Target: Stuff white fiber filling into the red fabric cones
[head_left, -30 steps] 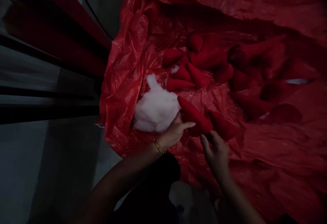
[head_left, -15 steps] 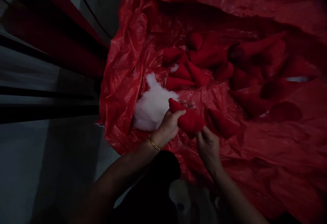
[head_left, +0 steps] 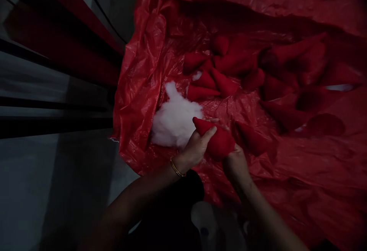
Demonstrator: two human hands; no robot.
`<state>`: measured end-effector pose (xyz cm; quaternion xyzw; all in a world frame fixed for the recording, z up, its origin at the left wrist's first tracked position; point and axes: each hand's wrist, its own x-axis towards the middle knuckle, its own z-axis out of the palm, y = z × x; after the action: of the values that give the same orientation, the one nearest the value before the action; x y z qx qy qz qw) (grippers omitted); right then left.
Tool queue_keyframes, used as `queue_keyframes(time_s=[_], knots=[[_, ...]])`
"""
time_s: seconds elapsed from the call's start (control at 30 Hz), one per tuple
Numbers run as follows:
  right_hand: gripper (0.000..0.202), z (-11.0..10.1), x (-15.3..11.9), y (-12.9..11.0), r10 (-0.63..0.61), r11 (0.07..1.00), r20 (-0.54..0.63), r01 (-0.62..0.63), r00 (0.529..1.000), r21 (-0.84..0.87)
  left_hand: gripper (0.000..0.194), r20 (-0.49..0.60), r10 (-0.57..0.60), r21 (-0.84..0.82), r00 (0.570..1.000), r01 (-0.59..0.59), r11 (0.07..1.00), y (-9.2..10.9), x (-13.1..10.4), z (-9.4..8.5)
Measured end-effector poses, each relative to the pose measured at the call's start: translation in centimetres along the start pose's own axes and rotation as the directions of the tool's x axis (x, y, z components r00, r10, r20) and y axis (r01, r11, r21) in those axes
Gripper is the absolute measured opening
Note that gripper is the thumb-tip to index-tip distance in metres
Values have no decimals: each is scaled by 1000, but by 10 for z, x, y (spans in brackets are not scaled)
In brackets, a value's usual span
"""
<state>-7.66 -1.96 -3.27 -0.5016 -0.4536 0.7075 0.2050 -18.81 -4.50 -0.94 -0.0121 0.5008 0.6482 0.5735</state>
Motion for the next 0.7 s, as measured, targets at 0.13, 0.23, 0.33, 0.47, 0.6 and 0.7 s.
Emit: queue_keyframes(time_s=[0.13, 0.23, 0.33, 0.47, 0.6, 0.7], knots=[[36, 9, 0, 4, 54, 987, -7, -52, 999, 150, 35, -50, -38, -69, 998, 34, 997, 0, 0, -2], [40, 5, 0, -1, 116, 978, 36, -120, 993, 168, 33, -15, 10, -31, 1000, -10, 999, 2, 0, -5], [43, -10, -4, -7, 141, 988, 58, -145, 988, 59, 29, -39, 27, -59, 999, -29, 998, 5, 5, -7], [29, -28, -14, -10, -332, 899, -135, 270, 934, -343, 35, -202, -109, -239, 973, 59, 969, 11, 15, -9], [22, -27, -15, 0, -622, 509, 234, 613, 747, -604, 40, -203, -228, -310, 952, 158, 938, 9, 18, -8], [24, -18, -11, 11, -528, 343, 425, 643, 735, -685, 39, -145, -176, -225, 974, 141, 964, 5, 12, -3]])
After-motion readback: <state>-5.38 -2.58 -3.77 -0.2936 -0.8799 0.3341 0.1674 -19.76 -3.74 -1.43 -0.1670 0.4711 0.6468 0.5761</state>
